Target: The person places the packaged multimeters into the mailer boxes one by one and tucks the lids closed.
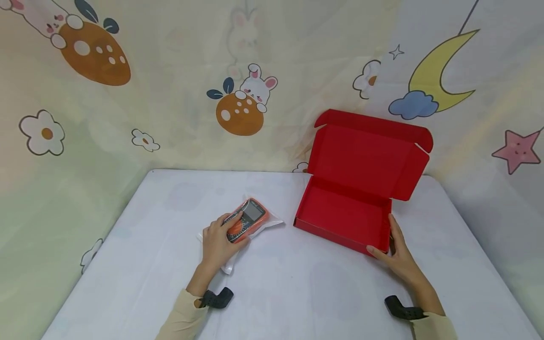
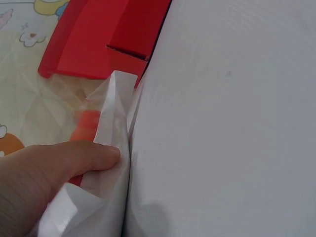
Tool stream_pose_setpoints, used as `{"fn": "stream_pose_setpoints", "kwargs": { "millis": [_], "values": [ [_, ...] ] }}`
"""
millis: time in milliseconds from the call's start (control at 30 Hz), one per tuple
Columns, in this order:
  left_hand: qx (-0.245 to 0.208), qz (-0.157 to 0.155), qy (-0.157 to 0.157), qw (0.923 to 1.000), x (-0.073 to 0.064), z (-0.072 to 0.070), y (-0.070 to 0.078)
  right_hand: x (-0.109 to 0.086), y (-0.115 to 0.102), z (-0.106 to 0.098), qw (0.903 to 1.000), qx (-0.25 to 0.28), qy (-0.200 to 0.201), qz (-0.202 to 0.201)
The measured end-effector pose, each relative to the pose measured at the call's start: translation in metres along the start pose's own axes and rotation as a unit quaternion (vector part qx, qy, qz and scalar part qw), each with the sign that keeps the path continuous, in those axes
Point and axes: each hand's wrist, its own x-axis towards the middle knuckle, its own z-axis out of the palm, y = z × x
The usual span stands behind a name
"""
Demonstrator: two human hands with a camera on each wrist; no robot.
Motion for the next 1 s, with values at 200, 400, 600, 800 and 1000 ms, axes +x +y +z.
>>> {"fn": "stream_pose_setpoints", "kwargs": {
  "millis": [200,400,600,800,1000],
  "values": [
    [-0.009,-0.001,0.008,0.9999,0.001,-0.001,-0.001,0.0,-0.001,-0.001,1.0,-0.005,-0.002,0.004],
    [-0.02,-0.013,0.006,0.9997,0.002,-0.003,0.0,0.001,-0.004,-0.002,0.9998,-0.018,0.0,0.008],
    [-0.008,-0.008,0.003,0.9999,0.002,-0.006,0.006,-0.002,-0.005,-0.001,0.9999,-0.012,-0.004,0.009],
    [-0.019,0.001,0.009,0.9998,0.006,-0.01,0.018,-0.003,-0.007,-0.002,0.9997,-0.019,-0.006,0.014],
    [-0.025,-0.002,0.005,0.9997,0.009,-0.013,0.028,-0.002,-0.008,-0.003,0.9994,-0.03,-0.005,0.016]
  ]
}}
